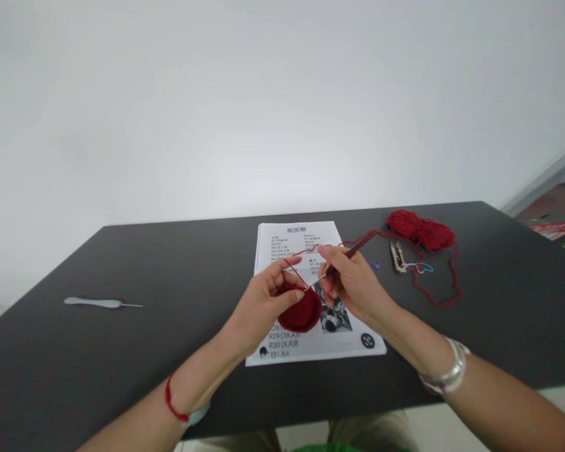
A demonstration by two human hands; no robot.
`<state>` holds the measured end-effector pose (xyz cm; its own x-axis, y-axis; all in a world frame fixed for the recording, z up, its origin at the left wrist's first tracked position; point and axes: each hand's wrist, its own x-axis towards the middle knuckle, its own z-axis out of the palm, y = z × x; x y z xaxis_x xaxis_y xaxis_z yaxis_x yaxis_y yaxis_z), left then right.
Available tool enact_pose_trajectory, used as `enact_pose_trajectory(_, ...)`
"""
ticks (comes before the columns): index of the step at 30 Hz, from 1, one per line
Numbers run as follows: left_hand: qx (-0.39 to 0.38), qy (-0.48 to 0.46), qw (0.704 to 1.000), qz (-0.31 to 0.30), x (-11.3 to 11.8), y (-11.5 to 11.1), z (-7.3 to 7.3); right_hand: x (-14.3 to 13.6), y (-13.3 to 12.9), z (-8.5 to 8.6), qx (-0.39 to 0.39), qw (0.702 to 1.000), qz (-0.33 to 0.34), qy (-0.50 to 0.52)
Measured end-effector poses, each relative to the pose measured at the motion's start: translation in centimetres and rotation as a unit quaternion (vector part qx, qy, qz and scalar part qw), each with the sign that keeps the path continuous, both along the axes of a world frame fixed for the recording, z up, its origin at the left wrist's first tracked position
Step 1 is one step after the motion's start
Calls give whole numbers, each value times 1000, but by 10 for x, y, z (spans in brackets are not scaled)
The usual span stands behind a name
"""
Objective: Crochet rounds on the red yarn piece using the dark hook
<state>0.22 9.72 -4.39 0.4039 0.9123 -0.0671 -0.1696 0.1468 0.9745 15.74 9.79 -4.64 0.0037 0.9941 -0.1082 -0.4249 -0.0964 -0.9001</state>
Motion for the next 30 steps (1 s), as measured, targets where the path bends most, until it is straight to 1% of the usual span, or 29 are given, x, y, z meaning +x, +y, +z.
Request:
enact_pose_trajectory(3,-9,-7,1000,4,-1,1,-1,2,2,-2,2,999,34,24)
enact_pose_trajectory(8,-13,-31,998,49,-2,2,0,5,4,-6,19,992,99,73)
enact_pose_trajectory(10,-20,-44,997,63,-2,2,1,4,3,-7,26,990,100,91)
enact_pose_trajectory(12,-30,-54,996,70,-2,2,2,2,2,-8,32,990,86,107)
enact_pose_trajectory(15,-41,-62,995,70,-4,2,3,-1,0,-10,37,989,71,123)
enact_pose_trajectory(18,-47,-65,995,67,-5,1,3,0,0,-10,39,988,78,124)
enact_pose_trajectory(20,-47,-66,994,70,-5,1,4,3,0,-8,54,988,94,109)
enact_pose_trajectory(23,-48,-68,994,78,-5,0,5,9,0,-5,106,985,119,62)
enact_pose_trajectory(26,-50,-72,993,85,-5,0,5,13,1,-5,154,981,114,6)
enact_pose_trajectory(30,-50,-79,991,91,-5,0,4,15,1,-7,189,975,97,-64)
